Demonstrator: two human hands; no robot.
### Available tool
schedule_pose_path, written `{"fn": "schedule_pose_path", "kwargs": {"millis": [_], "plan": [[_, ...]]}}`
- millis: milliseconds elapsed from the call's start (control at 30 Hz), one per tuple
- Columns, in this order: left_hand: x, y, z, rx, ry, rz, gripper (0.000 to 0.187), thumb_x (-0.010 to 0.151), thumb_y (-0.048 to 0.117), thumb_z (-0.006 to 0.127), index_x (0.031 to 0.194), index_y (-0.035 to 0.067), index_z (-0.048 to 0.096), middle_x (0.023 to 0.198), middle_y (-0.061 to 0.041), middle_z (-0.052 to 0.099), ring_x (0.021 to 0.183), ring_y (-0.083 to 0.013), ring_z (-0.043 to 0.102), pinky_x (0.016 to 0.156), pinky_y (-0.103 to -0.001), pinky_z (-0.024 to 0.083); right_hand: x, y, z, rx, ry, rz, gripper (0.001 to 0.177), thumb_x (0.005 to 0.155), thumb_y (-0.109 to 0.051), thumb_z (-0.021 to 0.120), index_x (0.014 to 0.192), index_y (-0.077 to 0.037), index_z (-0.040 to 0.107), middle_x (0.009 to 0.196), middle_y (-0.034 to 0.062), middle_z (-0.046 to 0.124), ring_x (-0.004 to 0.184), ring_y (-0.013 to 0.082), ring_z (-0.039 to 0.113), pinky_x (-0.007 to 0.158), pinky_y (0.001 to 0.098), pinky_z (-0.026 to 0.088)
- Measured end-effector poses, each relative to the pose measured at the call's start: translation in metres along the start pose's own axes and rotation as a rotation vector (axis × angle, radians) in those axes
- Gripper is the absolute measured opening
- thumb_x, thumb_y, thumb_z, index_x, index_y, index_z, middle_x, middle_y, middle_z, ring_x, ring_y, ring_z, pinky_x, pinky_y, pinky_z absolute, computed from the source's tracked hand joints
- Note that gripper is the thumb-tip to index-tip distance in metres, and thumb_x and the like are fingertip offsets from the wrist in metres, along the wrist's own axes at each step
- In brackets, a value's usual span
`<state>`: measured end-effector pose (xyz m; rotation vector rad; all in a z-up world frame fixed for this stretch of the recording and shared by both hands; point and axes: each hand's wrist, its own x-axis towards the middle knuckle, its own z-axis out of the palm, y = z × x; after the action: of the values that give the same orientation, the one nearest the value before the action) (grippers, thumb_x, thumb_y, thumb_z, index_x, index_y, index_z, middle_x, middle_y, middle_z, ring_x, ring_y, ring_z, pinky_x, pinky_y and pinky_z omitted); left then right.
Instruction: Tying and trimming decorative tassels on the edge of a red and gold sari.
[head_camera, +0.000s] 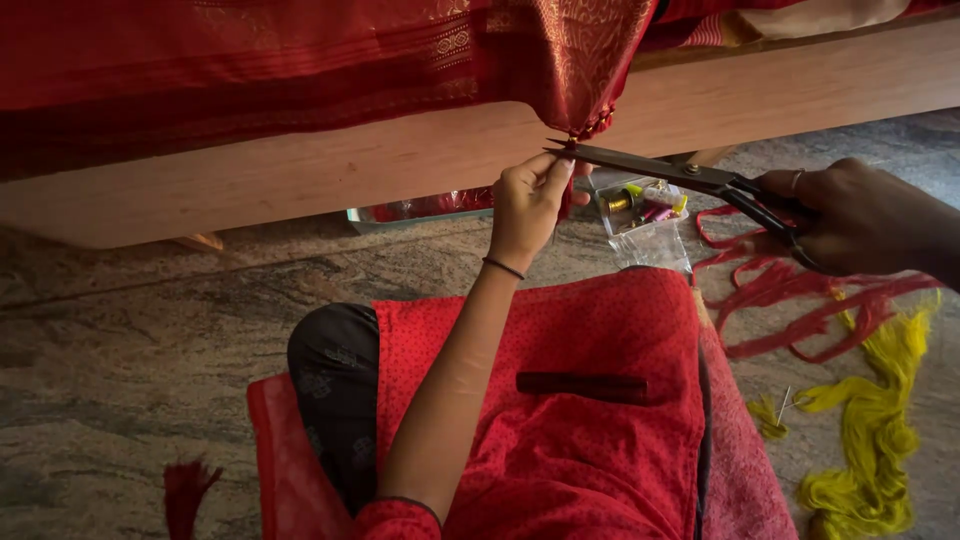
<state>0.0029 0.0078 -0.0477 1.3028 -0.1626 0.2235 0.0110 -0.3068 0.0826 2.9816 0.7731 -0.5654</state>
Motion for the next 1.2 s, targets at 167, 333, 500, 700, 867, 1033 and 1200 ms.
{"fn": "schedule_pose_path", "kwargs": {"millis": [167,333,500,700,867,1033,1200], "plan": [[-0.001,0.007,-0.001,0.067,0.017,-0.051,0.026,0.105,0.012,0.057,0.106,-0.007,0.075,0.097,-0.012,0.079,0.073,-0.0152,0.075,0.064,-0.027,0.061,0.002,-0.005,-0.009,-0.043,-0.093,0.031,0.049,0.088,-0.056,0.072,0.110,-0.013,0.066,0.049,0.0116,0.059,0.041,0.0266,0.060,0.054,0.0451,0.048],[-0.002,0.006,0.001,0.062,0.028,-0.027,0.026,0.105,0.012,0.056,0.103,-0.007,0.074,0.097,-0.012,0.078,0.074,-0.0152,0.076,0.065,-0.027,0.064,0.005,0.006,-0.004,-0.065,-0.120,0.039,0.046,0.088,-0.052,0.068,0.110,-0.013,0.068,0.054,0.0105,0.059,0.043,0.0270,0.059,0.054,0.0455,0.047],[-0.002,0.008,0.000,0.090,0.034,-0.021,0.027,0.104,0.012,0.057,0.102,-0.008,0.074,0.095,-0.012,0.079,0.072,-0.0157,0.077,0.063,-0.027,0.064,0.007,0.014,-0.001,0.008,-0.137,0.019,0.045,0.088,-0.052,0.070,0.107,-0.012,0.068,0.058,0.0068,0.063,0.048,0.0244,0.062,0.050,0.0420,0.051],[-0.003,0.016,0.003,0.217,0.055,-0.021,0.026,0.104,0.013,0.057,0.100,-0.005,0.075,0.092,-0.010,0.080,0.069,-0.0139,0.077,0.061,-0.025,0.061,0.011,0.026,0.001,0.015,-0.093,-0.016,0.044,0.081,-0.048,0.078,0.104,-0.012,0.069,0.060,0.0110,0.065,0.053,0.0285,0.064,0.055,0.0469,0.049],[-0.003,0.017,0.006,0.209,0.085,0.000,0.025,0.103,0.013,0.058,0.097,-0.004,0.076,0.091,-0.009,0.080,0.068,-0.0135,0.077,0.060,-0.025,0.062,0.009,0.018,-0.003,-0.035,-0.140,0.047,0.043,0.083,-0.047,0.080,0.105,-0.012,0.070,0.062,0.0097,0.066,0.056,0.0274,0.066,0.058,0.0460,0.050],[-0.002,0.016,0.007,0.235,0.091,0.020,0.026,0.104,0.015,0.059,0.098,-0.003,0.076,0.088,-0.007,0.080,0.067,-0.0127,0.076,0.060,-0.025,0.062,0.008,0.017,-0.002,-0.042,-0.135,0.045,0.043,0.084,-0.048,0.081,0.105,-0.013,0.070,0.065,0.0095,0.064,0.057,0.0273,0.066,0.058,0.0464,0.050],[-0.002,0.021,0.004,0.291,0.084,-0.033,0.027,0.103,0.017,0.059,0.097,-0.001,0.078,0.084,-0.006,0.080,0.065,-0.0123,0.076,0.056,-0.024,0.058,0.004,0.003,-0.010,0.084,-0.154,0.094,0.045,0.082,-0.047,0.082,0.106,-0.011,0.069,0.067,0.0115,0.064,0.059,0.0273,0.065,0.057,0.0452,0.054]]}}
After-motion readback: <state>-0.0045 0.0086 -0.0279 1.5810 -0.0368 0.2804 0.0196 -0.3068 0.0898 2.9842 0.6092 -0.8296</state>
